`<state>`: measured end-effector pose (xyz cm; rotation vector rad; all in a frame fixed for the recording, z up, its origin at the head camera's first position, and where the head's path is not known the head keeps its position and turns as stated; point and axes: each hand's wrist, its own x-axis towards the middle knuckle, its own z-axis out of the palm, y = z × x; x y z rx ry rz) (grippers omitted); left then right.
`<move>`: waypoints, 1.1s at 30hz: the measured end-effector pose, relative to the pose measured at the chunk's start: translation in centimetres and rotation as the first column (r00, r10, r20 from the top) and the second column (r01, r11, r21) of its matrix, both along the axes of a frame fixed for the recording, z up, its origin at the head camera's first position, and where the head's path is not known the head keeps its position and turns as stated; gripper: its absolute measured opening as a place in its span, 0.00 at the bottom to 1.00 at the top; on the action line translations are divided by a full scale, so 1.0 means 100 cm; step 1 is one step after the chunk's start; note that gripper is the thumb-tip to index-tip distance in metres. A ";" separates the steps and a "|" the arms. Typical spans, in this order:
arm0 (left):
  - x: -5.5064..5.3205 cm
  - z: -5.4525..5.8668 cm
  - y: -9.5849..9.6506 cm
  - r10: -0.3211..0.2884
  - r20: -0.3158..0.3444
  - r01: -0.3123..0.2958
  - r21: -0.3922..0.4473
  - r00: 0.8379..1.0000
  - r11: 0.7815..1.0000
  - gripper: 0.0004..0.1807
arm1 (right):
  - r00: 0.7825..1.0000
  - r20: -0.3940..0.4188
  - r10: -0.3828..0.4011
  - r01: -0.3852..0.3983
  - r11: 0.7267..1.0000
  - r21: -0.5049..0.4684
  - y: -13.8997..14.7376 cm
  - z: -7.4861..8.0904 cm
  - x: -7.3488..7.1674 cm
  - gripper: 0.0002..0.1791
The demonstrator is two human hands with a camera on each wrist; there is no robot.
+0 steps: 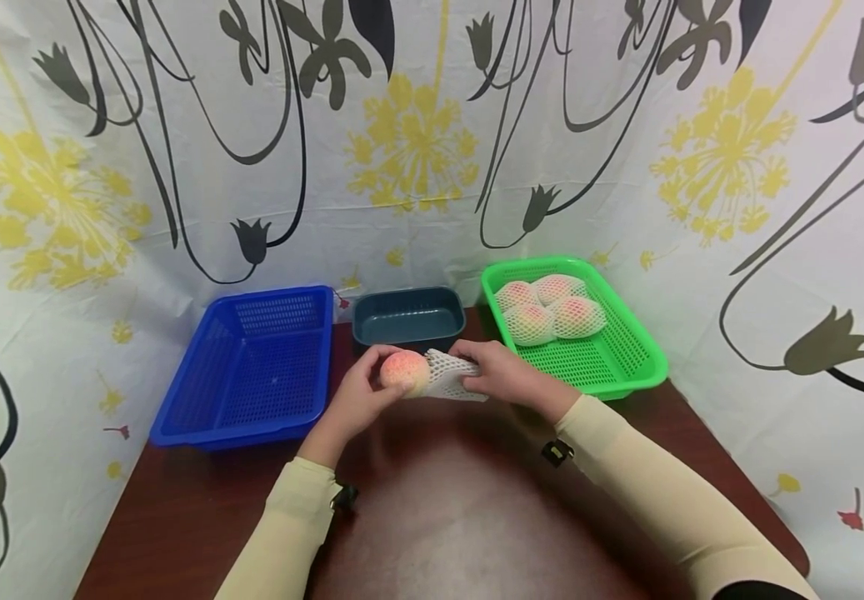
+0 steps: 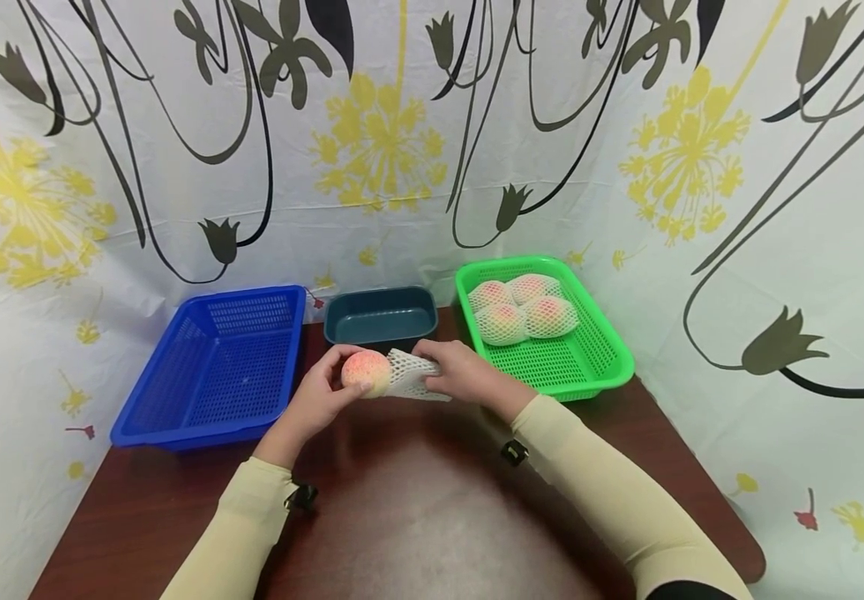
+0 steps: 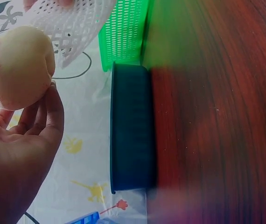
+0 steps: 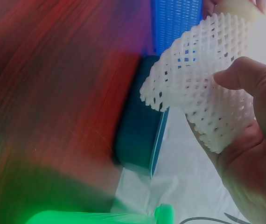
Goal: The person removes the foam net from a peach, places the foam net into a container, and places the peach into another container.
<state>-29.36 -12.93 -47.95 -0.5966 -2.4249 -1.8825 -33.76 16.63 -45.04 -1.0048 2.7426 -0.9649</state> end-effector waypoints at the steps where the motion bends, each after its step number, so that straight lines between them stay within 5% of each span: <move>1: 0.000 0.000 0.000 0.001 -0.003 -0.001 -0.002 1.000 1.000 0.30 | 1.000 0.001 0.004 -0.004 1.000 0.009 0.000 0.000 -0.001 0.18; 16: 0.000 -0.001 -0.006 0.001 -0.021 -0.001 -0.001 1.000 1.000 0.30 | 0.992 -0.122 0.043 -0.013 0.971 0.239 -0.013 0.025 -0.035 0.09; 33: 0.004 0.002 -0.011 0.008 -0.026 -0.009 -0.030 1.000 1.000 0.30 | 0.963 -0.269 0.027 0.089 0.908 0.410 -0.039 0.045 -0.114 0.08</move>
